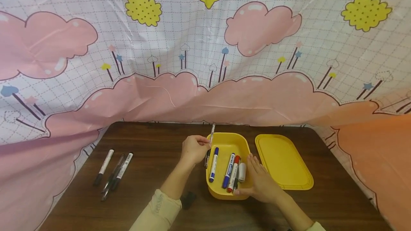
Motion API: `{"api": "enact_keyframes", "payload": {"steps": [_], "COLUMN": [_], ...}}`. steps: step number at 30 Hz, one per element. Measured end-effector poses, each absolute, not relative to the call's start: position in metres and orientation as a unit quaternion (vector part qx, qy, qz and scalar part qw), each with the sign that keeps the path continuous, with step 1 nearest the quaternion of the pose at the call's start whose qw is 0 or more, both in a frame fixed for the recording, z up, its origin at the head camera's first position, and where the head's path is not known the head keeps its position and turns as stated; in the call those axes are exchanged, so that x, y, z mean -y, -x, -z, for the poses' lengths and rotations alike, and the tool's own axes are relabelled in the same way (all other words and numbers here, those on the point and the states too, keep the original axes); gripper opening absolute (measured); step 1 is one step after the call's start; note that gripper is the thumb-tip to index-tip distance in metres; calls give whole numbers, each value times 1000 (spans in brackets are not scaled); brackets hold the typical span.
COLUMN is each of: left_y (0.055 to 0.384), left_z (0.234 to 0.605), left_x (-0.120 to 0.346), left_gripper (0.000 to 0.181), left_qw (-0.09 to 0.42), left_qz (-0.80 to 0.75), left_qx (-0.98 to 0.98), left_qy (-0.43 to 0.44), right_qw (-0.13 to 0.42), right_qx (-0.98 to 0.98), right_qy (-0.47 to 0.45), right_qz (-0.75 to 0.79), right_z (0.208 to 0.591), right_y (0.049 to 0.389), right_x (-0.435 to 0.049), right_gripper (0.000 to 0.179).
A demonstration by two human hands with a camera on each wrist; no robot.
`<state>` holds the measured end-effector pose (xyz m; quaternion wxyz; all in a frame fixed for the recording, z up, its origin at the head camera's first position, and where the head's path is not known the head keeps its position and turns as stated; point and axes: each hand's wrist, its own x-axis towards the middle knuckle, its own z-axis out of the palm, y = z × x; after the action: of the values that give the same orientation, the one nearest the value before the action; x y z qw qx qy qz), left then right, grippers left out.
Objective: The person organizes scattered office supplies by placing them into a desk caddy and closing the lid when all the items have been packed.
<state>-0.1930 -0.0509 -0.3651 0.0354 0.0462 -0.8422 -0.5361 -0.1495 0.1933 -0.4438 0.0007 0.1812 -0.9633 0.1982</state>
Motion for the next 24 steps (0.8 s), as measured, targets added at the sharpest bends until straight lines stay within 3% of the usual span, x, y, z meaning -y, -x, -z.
{"api": "enact_keyframes", "payload": {"steps": [9,24], "left_y": [196,194], "left_z": [387,410], "left_x": [33,17], "left_gripper": [7,4], "left_qw": [-3,-2], "left_qz": [547,526], "left_qx": [835,849], "left_qy": [-53,-54], "right_qw": [5,11], "right_qx": [963,964], "right_qy": [-185,-183], "right_qz": [-196,-194], "right_z": [442,443], "right_y": [149,150], "right_x": [-194,-192], "right_gripper": [127,126]}}
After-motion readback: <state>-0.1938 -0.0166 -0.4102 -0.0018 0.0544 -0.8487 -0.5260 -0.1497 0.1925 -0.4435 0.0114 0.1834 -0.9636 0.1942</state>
